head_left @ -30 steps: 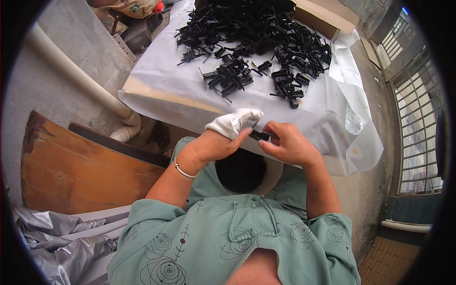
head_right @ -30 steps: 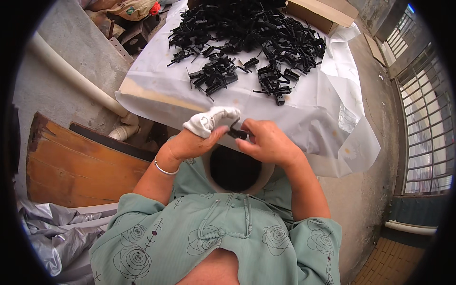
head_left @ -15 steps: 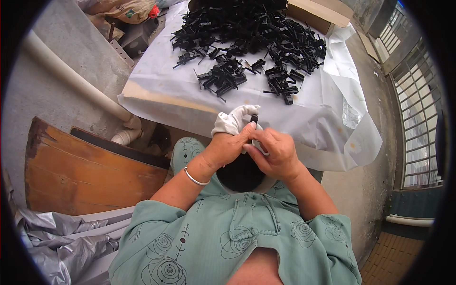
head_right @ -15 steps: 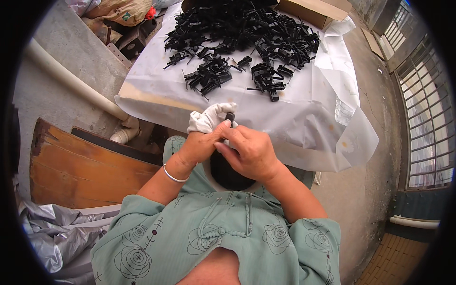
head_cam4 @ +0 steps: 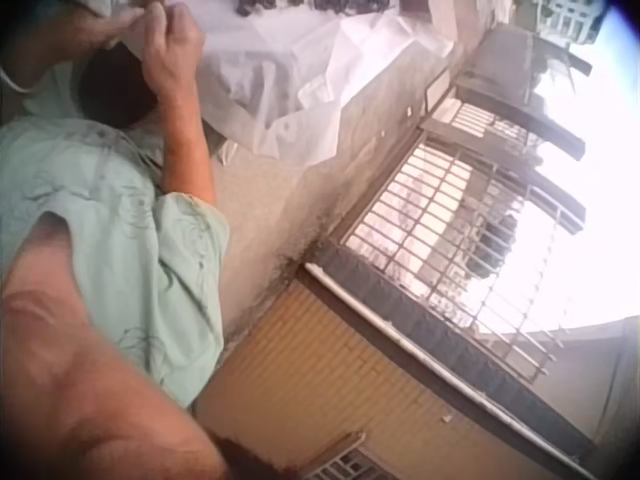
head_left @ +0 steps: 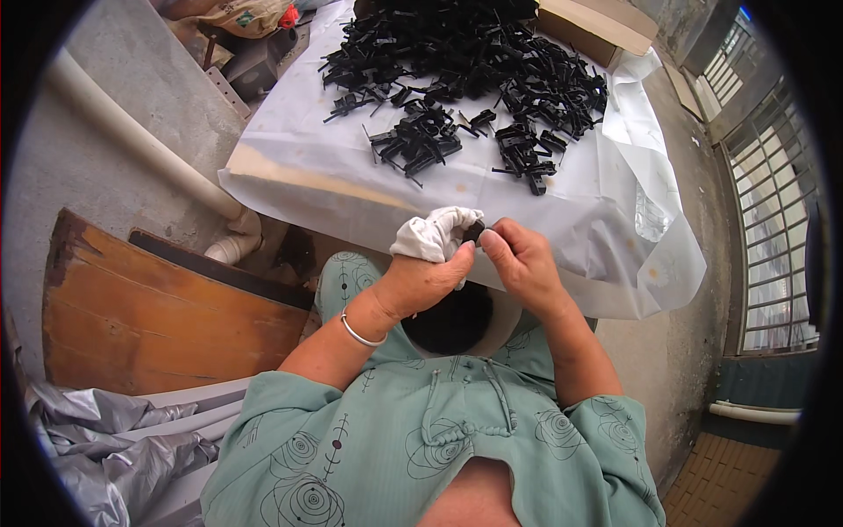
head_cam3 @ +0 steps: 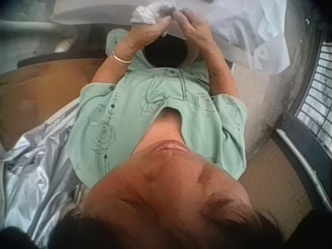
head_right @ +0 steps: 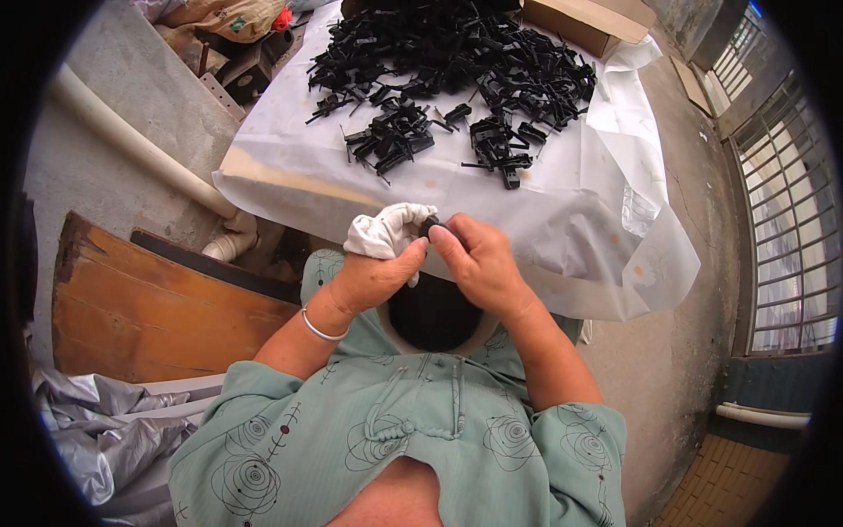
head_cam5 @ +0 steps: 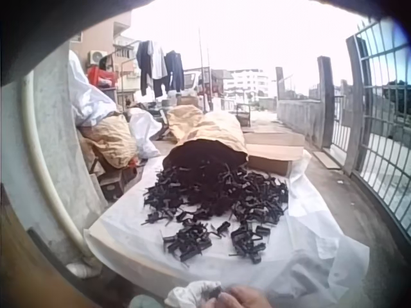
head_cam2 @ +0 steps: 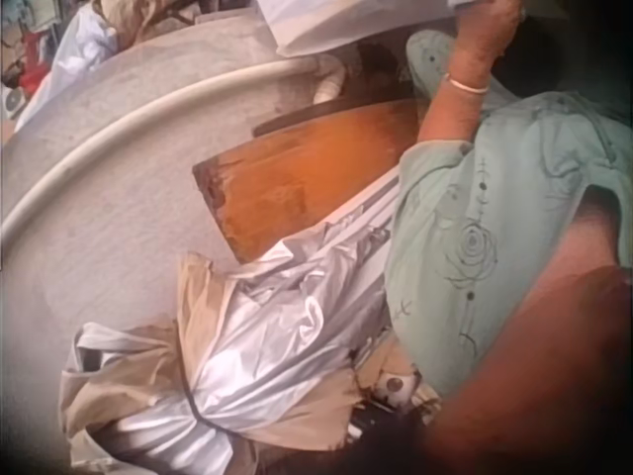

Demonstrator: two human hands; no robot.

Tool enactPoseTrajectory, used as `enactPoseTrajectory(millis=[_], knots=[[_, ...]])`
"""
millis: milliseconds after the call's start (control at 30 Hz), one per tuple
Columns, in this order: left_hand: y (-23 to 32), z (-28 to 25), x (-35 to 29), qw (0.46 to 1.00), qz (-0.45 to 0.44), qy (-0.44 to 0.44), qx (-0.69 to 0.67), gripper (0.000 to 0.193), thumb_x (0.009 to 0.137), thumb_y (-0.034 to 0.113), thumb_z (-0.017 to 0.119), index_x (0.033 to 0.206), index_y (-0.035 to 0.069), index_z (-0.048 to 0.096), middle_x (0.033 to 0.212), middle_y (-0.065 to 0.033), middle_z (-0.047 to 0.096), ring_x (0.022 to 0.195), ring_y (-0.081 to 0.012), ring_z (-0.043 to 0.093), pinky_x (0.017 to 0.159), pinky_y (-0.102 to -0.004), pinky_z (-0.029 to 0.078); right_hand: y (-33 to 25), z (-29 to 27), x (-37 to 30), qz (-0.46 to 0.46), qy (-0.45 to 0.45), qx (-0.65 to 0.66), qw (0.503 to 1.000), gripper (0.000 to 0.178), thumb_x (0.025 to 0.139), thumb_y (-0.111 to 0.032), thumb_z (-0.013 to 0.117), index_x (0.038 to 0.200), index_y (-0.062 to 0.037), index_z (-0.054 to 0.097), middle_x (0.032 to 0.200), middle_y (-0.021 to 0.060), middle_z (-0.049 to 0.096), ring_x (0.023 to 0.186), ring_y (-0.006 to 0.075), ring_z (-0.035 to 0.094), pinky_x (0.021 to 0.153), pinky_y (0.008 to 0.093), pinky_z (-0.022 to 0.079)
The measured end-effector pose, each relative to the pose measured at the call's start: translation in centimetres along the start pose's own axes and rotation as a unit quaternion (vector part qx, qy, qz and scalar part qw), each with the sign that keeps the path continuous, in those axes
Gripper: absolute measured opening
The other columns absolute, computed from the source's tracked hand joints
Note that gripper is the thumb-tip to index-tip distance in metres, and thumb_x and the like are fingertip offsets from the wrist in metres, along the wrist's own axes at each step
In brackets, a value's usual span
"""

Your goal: Cleaning small black plastic components by wiping them with a white cloth at a workstation.

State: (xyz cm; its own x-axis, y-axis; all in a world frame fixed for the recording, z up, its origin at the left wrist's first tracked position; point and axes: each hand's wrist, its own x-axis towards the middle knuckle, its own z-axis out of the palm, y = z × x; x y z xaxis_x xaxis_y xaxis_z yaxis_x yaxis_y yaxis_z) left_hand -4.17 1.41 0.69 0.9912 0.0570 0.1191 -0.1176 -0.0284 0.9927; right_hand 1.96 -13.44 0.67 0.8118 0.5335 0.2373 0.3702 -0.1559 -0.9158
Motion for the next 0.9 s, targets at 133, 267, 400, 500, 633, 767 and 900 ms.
enactPoseTrajectory(millis=[133, 267, 400, 500, 633, 767, 900], knots=[[-0.8, 0.8, 0.4, 0.951, 0.175, 0.074, 0.245, 0.025, 0.080, 0.004, 0.058, 0.104, -0.004, 0.055, 0.090, -0.0083, 0.060, 0.075, -0.0127, 0.058, 0.067, -0.0251, 0.048, 0.4, 0.6, -0.2, -0.068, 0.001, -0.075, 0.995, 0.026, 0.090, -0.016, 0.050, 0.072, 0.0019, 0.052, 0.059, 0.0116, 0.050, 0.052, 0.0214, 0.043, 0.051, 0.0333, 0.038], [-0.4, 1.3, 0.0, 0.930, 0.201, 0.074, 0.299, 0.023, 0.078, 0.003, 0.058, 0.100, -0.004, 0.058, 0.092, -0.0116, 0.061, 0.082, -0.0167, 0.059, 0.075, -0.0264, 0.048, 1.6, 1.6, -1.0, -0.005, 0.032, 0.009, 0.999, 0.026, 0.090, -0.017, 0.051, 0.072, 0.0022, 0.052, 0.060, 0.0107, 0.049, 0.052, 0.0175, 0.043, 0.050, 0.0322, 0.037], [-0.9, 1.3, 0.1, 0.963, 0.169, 0.051, 0.201, 0.028, 0.082, 0.004, 0.055, 0.109, -0.002, 0.050, 0.095, -0.0073, 0.057, 0.086, -0.0138, 0.055, 0.078, -0.0260, 0.046, 0.9, 1.1, -1.0, 0.016, 0.009, 0.089, 0.996, 0.021, 0.088, -0.015, 0.054, 0.076, 0.0016, 0.054, 0.061, 0.0061, 0.047, 0.054, 0.0116, 0.042, 0.050, 0.0284, 0.037], [-0.8, 0.3, 0.8, 0.993, 0.110, 0.020, 0.043, 0.032, 0.085, 0.005, 0.054, 0.115, 0.000, 0.043, 0.095, -0.0044, 0.055, 0.087, -0.0111, 0.051, 0.077, -0.0245, 0.044, 0.0, -0.5, -0.6, 0.013, -0.011, 0.082, 0.997, 0.016, 0.087, -0.013, 0.055, 0.081, 0.0009, 0.057, 0.061, 0.0008, 0.046, 0.056, 0.0076, 0.040, 0.051, 0.0246, 0.036], [-0.2, 0.0, 0.7, 0.992, 0.001, -0.014, -0.127, 0.031, 0.088, 0.005, 0.050, 0.117, 0.001, 0.040, 0.091, -0.0034, 0.053, 0.072, -0.0064, 0.047, 0.062, -0.0199, 0.042, 1.3, -2.1, -0.9, -0.005, -0.073, -0.033, 0.997, 0.013, 0.079, -0.006, 0.063, 0.090, -0.0012, 0.061, 0.062, -0.0026, 0.043, 0.056, 0.0054, 0.040, 0.051, 0.0221, 0.035], [0.3, 0.5, 0.7, 0.998, -0.025, -0.022, -0.047, 0.031, 0.088, 0.004, 0.043, 0.118, 0.002, 0.039, 0.085, -0.0019, 0.051, 0.061, -0.0040, 0.041, 0.052, -0.0186, 0.038, 1.0, -2.3, -0.4, -0.154, -0.017, -0.075, 0.985, 0.018, 0.074, -0.001, 0.067, 0.091, -0.0020, 0.063, 0.062, -0.0033, 0.043, 0.055, 0.0059, 0.038, 0.050, 0.0217, 0.034], [1.3, 0.0, 0.4, 0.989, -0.044, -0.138, -0.029, 0.034, 0.086, 0.011, 0.039, 0.119, 0.001, 0.039, 0.079, -0.0002, 0.048, 0.055, -0.0030, 0.040, 0.048, -0.0179, 0.034, -0.2, -1.5, -0.3, -0.063, -0.015, 0.036, 0.997, 0.013, 0.075, -0.001, 0.068, 0.085, -0.0019, 0.061, 0.062, -0.0033, 0.043, 0.055, 0.0058, 0.037, 0.051, 0.0214, 0.034]])
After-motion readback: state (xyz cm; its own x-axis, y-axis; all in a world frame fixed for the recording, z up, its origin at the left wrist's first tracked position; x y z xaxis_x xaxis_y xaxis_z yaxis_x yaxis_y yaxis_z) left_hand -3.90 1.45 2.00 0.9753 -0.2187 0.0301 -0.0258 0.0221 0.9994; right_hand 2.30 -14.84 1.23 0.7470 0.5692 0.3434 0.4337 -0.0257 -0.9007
